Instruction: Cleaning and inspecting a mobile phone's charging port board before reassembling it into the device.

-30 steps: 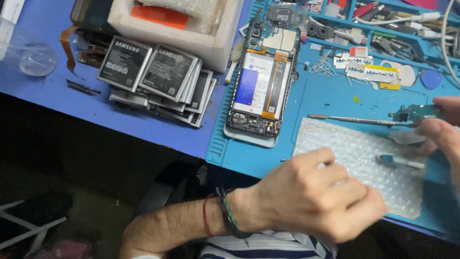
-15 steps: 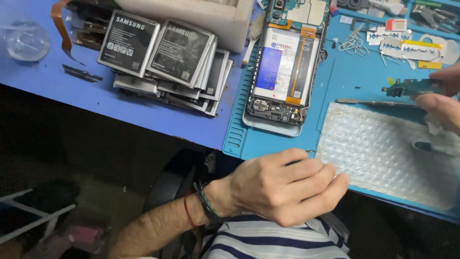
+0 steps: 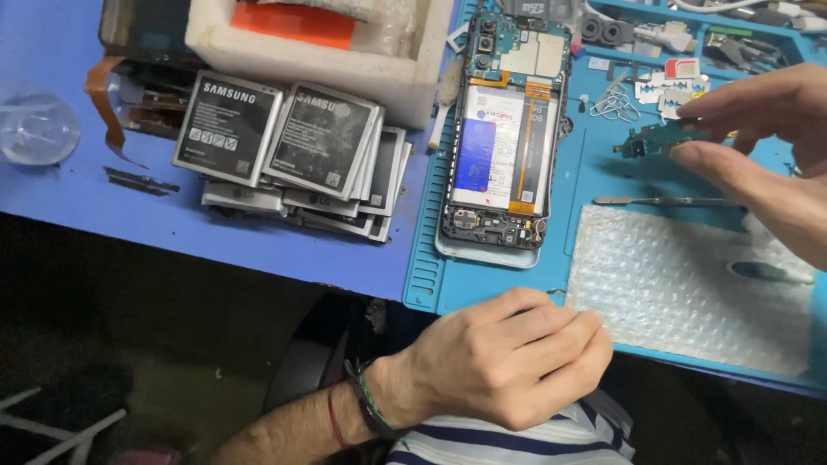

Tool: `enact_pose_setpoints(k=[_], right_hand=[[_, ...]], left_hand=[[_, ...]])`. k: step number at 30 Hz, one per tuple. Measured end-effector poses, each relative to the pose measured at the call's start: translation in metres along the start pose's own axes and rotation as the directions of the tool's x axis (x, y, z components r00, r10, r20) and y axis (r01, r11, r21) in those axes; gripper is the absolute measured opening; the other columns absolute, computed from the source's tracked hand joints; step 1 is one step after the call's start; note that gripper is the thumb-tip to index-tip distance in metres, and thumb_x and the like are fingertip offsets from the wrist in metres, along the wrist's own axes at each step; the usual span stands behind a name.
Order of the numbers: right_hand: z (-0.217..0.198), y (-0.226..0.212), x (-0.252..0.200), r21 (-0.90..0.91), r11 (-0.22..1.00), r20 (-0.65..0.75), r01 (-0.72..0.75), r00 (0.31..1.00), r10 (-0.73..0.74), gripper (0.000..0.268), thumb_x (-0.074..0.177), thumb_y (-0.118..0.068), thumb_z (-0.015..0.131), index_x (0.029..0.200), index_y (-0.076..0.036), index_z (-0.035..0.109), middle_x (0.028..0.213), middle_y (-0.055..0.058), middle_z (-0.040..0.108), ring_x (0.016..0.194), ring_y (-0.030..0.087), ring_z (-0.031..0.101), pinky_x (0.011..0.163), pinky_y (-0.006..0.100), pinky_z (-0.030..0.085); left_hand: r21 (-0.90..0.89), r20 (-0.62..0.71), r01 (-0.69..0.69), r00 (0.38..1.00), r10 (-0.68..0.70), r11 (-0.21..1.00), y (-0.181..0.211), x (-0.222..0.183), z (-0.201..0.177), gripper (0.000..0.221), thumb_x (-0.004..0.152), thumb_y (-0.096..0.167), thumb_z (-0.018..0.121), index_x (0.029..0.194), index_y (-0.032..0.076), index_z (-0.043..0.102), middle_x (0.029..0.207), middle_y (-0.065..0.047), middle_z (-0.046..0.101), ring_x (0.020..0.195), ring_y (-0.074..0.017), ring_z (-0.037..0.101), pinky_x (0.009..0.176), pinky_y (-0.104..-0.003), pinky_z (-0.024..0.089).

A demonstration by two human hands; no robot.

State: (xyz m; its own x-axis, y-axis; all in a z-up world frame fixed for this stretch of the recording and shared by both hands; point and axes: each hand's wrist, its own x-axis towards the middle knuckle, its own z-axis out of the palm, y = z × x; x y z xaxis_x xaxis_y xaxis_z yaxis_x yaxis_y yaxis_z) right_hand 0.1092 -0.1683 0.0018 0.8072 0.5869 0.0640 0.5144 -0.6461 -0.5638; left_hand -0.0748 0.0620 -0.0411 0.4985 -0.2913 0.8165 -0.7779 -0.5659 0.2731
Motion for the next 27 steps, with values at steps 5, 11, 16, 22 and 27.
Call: enact_pose_setpoints(k=[5,11,16,22,27], right_hand=[[-0.005,-0.013,0.004,0.029,0.997,0.001,0.069,0.998,-0.069,0.036,0.106,0.003,0.080,0.138,0.013,0.067,0.131,0.025,0.070,0.106,0.030,0.067,0.084,0.036,0.052],[-0.011,-0.008,-0.001,0.086,0.993,-0.007,0.086,0.996,-0.086,0.035,0.102,0.003,0.080,0.134,0.012,0.069,0.125,0.023,0.072,0.102,0.028,0.067,0.086,0.035,0.053],[-0.025,-0.003,-0.013,-0.003,0.997,0.011,0.081,0.997,-0.081,0.037,0.101,-0.002,0.079,0.135,0.009,0.071,0.122,0.022,0.072,0.098,0.028,0.069,0.087,0.036,0.056],[-0.039,-0.006,-0.025,-0.014,0.997,-0.029,0.081,0.996,-0.082,0.034,0.100,-0.008,0.081,0.132,0.002,0.075,0.110,0.016,0.076,0.094,0.025,0.067,0.080,0.037,0.056],[-0.036,0.000,-0.033,-0.001,0.990,-0.085,0.138,0.987,-0.137,0.027,0.100,-0.010,0.084,0.125,-0.002,0.078,0.108,0.009,0.079,0.089,0.017,0.067,0.068,0.032,0.054]], left_hand=[[-0.007,0.010,0.005,1.000,-0.005,1.000,0.001,0.002,0.000,0.013,0.112,-0.005,0.064,0.104,-0.005,0.075,0.105,-0.019,0.075,0.089,-0.0234,0.071,0.082,-0.034,0.057],[-0.034,-0.016,0.236,0.972,-0.236,0.971,0.009,0.026,-0.025,0.011,0.110,0.008,0.067,0.111,0.001,0.075,0.101,-0.003,0.072,0.090,-0.0258,0.066,0.084,-0.038,0.054],[0.537,-0.022,0.493,0.820,-0.573,0.685,-0.009,0.063,-0.035,0.043,0.106,0.019,0.074,0.135,-0.001,0.050,0.107,-0.017,0.061,0.094,-0.0316,0.058,0.081,-0.045,0.054],[0.899,-0.103,0.335,0.787,-0.609,0.281,-0.019,0.087,-0.001,0.054,0.096,0.054,0.084,0.122,0.012,0.063,0.109,-0.005,0.062,0.080,-0.0212,0.058,0.058,-0.033,0.049],[0.943,-0.081,0.262,0.778,-0.623,0.205,-0.028,0.087,0.020,0.067,0.096,0.067,0.078,0.132,0.012,0.062,0.128,-0.008,0.062,0.083,-0.0205,0.061,0.050,-0.030,0.049]])
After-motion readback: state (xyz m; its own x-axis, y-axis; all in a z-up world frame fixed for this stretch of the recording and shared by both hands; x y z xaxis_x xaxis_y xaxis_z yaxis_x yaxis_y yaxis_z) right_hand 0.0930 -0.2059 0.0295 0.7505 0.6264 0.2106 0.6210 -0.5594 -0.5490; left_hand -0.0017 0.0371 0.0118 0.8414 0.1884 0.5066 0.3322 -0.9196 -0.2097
